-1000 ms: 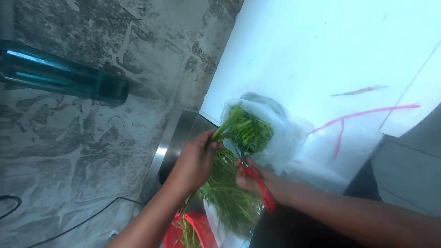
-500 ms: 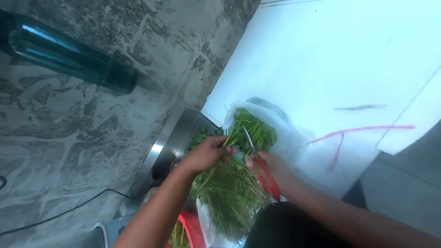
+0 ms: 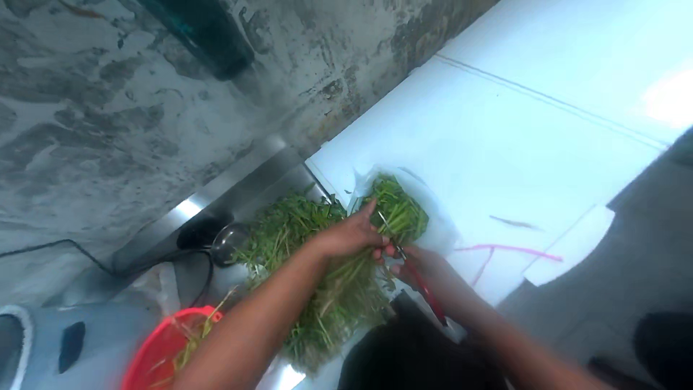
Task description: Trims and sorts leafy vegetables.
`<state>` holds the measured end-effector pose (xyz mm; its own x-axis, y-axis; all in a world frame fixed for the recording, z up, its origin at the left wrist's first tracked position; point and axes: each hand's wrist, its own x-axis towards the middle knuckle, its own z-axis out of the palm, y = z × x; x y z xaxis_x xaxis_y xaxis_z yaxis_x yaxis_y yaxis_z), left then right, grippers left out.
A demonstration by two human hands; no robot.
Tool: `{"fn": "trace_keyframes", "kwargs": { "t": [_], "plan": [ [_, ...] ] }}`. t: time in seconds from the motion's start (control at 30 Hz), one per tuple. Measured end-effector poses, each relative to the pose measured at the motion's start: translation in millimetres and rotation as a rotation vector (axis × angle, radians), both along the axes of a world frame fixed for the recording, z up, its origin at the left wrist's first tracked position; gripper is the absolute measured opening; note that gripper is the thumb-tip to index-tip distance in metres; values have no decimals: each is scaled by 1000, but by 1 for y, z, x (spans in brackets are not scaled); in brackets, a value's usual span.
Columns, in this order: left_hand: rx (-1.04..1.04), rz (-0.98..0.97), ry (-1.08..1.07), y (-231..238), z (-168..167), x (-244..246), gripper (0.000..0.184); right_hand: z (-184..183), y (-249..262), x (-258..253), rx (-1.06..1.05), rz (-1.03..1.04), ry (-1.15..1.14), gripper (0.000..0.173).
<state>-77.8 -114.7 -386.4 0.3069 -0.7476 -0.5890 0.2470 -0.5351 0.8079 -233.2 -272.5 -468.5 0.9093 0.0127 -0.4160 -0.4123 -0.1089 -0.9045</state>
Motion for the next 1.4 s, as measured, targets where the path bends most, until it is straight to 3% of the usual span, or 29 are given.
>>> {"fn": "trace_keyframes", "kwargs": {
  "t": [0.1, 0.2, 0.37, 0.53, 0.8, 0.97, 1.2, 1.4],
  "plan": [
    [-102, -21, 69, 20, -25, -2, 50, 4, -7, -6, -44, -64, 22, 36],
    [-52, -50, -68, 31, -43, -9, 22, 1, -12, -8, 14, -146, 28, 34],
    [4, -97, -267, 32, -36, -7, 23, 7, -19, -2, 50, -65, 78, 46],
    [-56, -184, -239, 40, -36, 3, 38, 13, -32, 6, 3, 30, 57, 49],
    [-69, 72, -94, 37, -59, -4, 33, 19, -38, 7, -131, 167, 23, 47],
    [-8, 113, -86, 32, -57, -14, 36, 18, -40, 10, -187, 177, 25, 48],
    [-21, 212, -315, 31, -71, -26, 37, 13, -43, 15, -206, 187, 48, 46],
    [6, 265, -320, 24, -75, -29, 36, 12, -46, 17, -225, 179, 63, 46]
  ]
}}
